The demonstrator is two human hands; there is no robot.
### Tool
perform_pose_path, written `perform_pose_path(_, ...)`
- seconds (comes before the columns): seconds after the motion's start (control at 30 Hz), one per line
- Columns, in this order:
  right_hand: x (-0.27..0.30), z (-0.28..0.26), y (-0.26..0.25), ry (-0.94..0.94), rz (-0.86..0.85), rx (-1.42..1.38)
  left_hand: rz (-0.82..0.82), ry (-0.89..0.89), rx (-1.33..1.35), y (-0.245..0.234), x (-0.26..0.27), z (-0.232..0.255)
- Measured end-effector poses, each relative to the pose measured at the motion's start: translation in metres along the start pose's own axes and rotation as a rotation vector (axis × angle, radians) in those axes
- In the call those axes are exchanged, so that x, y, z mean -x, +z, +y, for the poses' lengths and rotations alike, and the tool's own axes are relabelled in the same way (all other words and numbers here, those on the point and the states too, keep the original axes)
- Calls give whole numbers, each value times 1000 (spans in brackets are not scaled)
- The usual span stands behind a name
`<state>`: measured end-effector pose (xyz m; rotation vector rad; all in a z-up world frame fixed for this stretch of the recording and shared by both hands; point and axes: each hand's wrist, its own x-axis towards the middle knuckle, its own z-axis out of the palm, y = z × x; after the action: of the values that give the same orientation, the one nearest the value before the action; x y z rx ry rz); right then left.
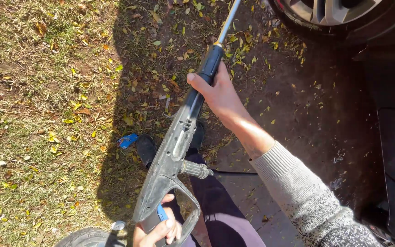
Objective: The person uses a pressure washer to clean the side of a car and the surrounding ground. They spray water along the car's body, wheels, and the pavement, moving the nozzle to cover different areas.
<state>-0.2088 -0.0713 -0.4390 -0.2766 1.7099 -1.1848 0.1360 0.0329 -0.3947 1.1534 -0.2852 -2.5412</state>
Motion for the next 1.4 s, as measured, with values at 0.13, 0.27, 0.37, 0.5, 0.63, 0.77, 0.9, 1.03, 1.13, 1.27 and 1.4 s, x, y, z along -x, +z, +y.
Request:
perform_pose_path(0.13, -25, 29, -1, 115, -22, 87, 262, -64, -48, 17, -14, 10)
perform_pose_path(0.27, -53, 78, -5, 240, -51, 33, 245, -147, -66, 7, -35, 16)
perform_pose_path(0.37, -65, 95, -7, 266, -59, -11, 283, -199, -127, 2, -46, 21)
perform_pose_path(0.5, -65, 71, 1, 168, -54, -11, 196, -123, -114, -6, -47, 26)
perform_pose_path(0.63, -56, 38, 8, 102, -34, -26, 198, -101, -256, -18, -48, 26)
perform_pose_path(0.77, -52, 46, 4, 109, 30, -134, 207, -143, -625, -13, -49, 24)
perform_pose_path(0.9, -52, 77, -11, 285, 117, -250, 234, -298, -722, -15, -55, 8)
perform_pose_path(1.03, -52, 136, -36, 341, 126, -316, 229, -363, -663, -21, -63, 0)
perform_pose_path(1.13, -53, 154, -43, 398, 166, -295, 184, -371, -609, -34, -69, -3)
perform_pose_path(1.27, -72, 146, -30, 380, 104, -165, 170, -258, -508, -43, -83, -4)
perform_pose_path(1.4, -105, 138, -15, 274, 57, -152, 185, -127, -477, -86, -100, -31)
